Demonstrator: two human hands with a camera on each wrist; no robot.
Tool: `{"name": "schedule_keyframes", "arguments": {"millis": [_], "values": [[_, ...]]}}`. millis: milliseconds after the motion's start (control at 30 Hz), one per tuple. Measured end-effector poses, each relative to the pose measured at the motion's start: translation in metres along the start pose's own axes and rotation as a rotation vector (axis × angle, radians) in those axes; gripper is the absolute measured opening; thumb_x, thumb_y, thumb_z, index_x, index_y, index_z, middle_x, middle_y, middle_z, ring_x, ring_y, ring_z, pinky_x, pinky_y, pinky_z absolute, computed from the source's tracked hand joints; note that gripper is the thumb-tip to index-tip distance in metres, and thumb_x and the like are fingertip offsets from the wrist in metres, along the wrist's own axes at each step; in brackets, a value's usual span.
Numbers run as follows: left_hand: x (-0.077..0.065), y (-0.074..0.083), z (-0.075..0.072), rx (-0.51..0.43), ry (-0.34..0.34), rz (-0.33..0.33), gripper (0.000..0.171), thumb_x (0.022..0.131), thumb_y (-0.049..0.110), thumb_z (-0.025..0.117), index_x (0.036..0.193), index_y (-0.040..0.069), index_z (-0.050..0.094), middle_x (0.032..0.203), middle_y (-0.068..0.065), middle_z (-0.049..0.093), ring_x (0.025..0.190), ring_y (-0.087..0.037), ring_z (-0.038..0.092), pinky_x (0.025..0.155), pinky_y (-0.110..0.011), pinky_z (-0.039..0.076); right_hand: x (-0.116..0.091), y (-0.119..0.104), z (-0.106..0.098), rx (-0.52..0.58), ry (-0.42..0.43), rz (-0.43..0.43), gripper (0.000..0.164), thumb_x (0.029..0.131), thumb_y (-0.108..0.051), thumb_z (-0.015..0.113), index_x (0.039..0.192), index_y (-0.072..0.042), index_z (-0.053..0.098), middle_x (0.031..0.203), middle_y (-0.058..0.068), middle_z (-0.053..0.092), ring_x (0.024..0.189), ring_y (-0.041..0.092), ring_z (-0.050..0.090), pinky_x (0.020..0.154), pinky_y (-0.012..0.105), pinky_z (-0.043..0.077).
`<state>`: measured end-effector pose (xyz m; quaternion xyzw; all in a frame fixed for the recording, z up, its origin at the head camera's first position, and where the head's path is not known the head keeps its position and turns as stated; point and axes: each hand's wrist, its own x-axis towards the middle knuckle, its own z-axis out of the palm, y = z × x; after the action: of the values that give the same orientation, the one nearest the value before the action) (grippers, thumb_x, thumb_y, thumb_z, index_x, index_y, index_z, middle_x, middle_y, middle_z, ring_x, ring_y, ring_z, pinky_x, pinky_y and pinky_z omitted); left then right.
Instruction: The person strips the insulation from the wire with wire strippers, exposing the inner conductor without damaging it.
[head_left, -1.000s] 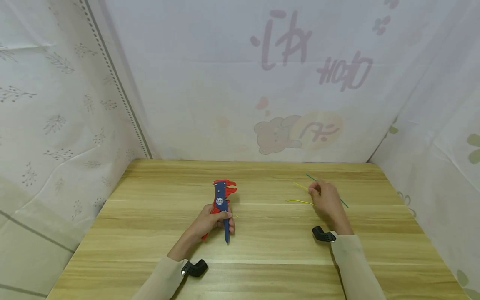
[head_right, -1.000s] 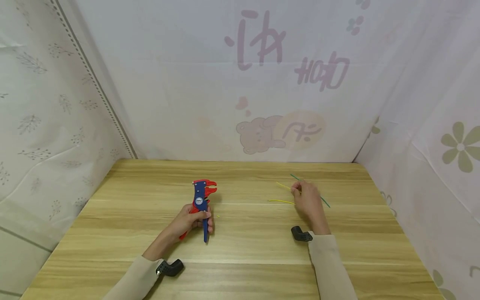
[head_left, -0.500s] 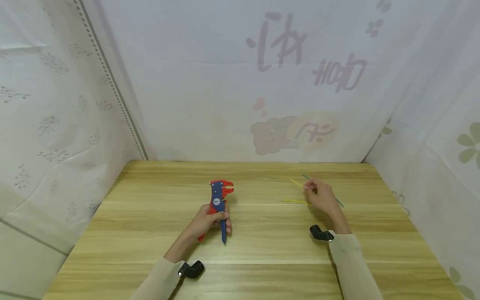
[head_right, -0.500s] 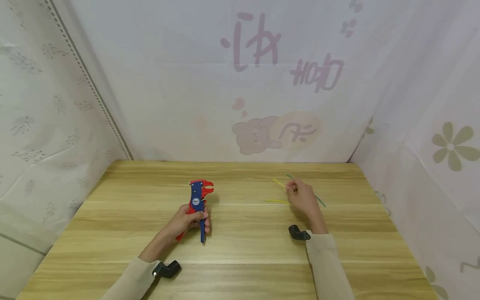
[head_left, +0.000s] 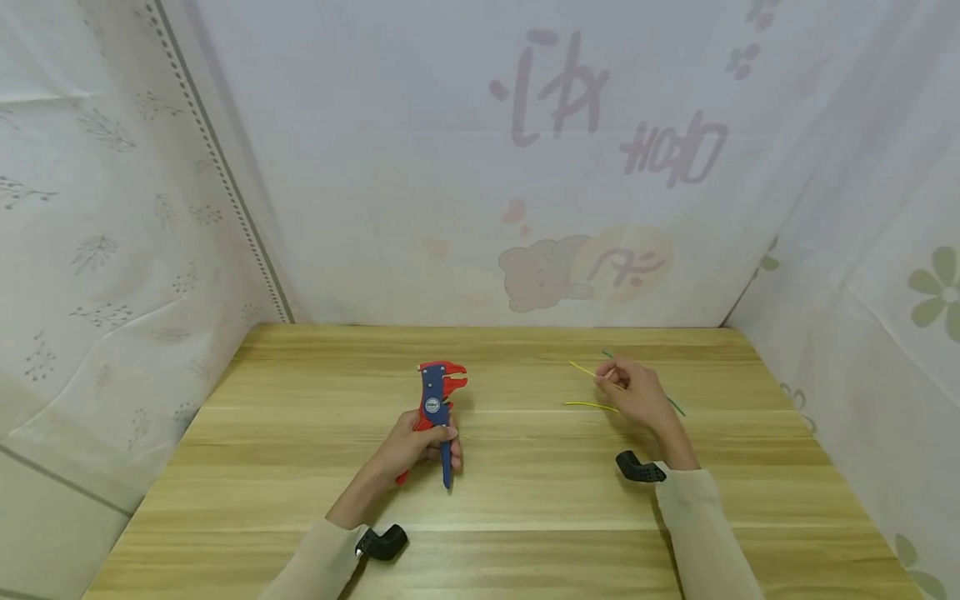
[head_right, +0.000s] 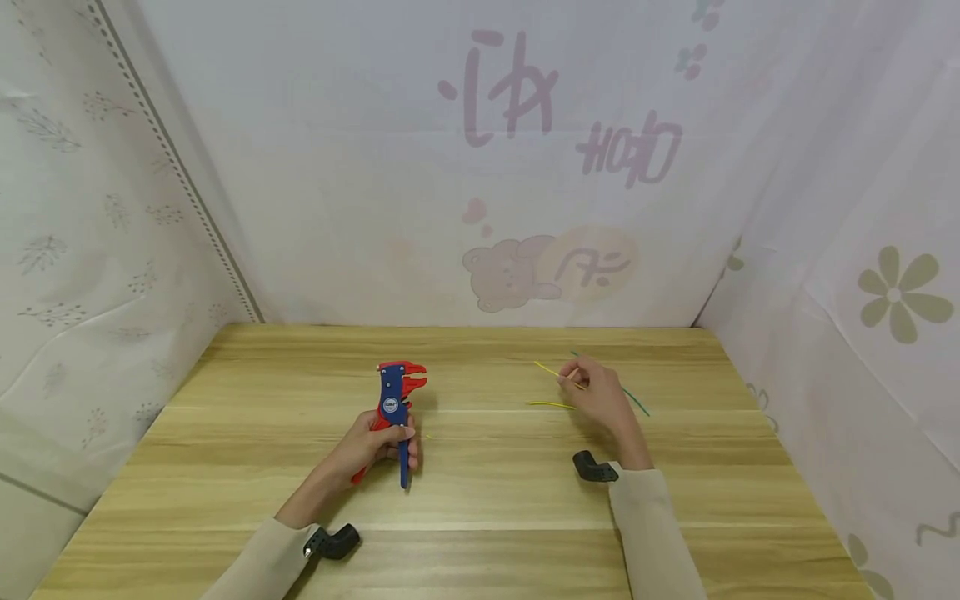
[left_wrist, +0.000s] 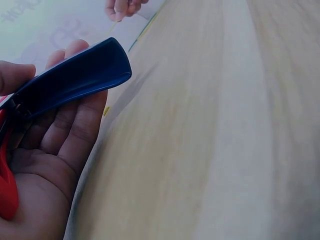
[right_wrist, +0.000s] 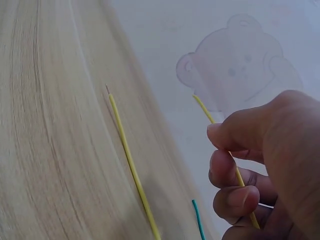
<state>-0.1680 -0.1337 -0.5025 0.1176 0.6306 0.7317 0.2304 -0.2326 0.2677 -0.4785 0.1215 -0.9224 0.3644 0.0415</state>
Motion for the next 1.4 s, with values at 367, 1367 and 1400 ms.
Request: {"name": "schedule_keyframes", "arguments": {"millis": [367,1367,1400], "values": [[0.003,0.003,0.006,-0.016,-0.019,0.018,0.040,0.101,0.010,0.060,0.120,-0.021,0.043,0.083,-0.006,0.074,0.074,-0.020,0.076,0.076,-0.038,0.065,-0.001,-0.013,0.001,0.014,0.011,-0.052,0.014,0.100,-0.024,0.066,0.105,-0.011,0.069,0.079,0.010,0.071,0.063,0.011,0.053,0.059,0.025,0.042],[0.018,0.016,0.028,-0.044,-0.068,0.079,0.032,0.101,0.008,0.059,0.112,-0.019,0.046,0.081,-0.006,0.072,0.072,-0.019,0.076,0.076,-0.038,0.065,-0.002,-0.043,-0.003,0.110,-0.002,-0.109,0.015,0.101,-0.024,0.067,0.105,-0.010,0.070,0.076,0.010,0.066,0.053,0.006,0.049,0.051,0.023,0.039],[0.018,0.016,0.029,-0.045,-0.070,0.081,0.032,0.101,0.008,0.059,0.112,-0.019,0.046,0.081,-0.006,0.072,0.072,-0.019,0.075,0.076,-0.038,0.065,-0.002,-0.044,-0.003,0.113,-0.005,-0.109,0.015,0.101,-0.024,0.067,0.105,-0.010,0.070,0.075,0.011,0.066,0.052,0.006,0.048,0.050,0.023,0.038]]}}
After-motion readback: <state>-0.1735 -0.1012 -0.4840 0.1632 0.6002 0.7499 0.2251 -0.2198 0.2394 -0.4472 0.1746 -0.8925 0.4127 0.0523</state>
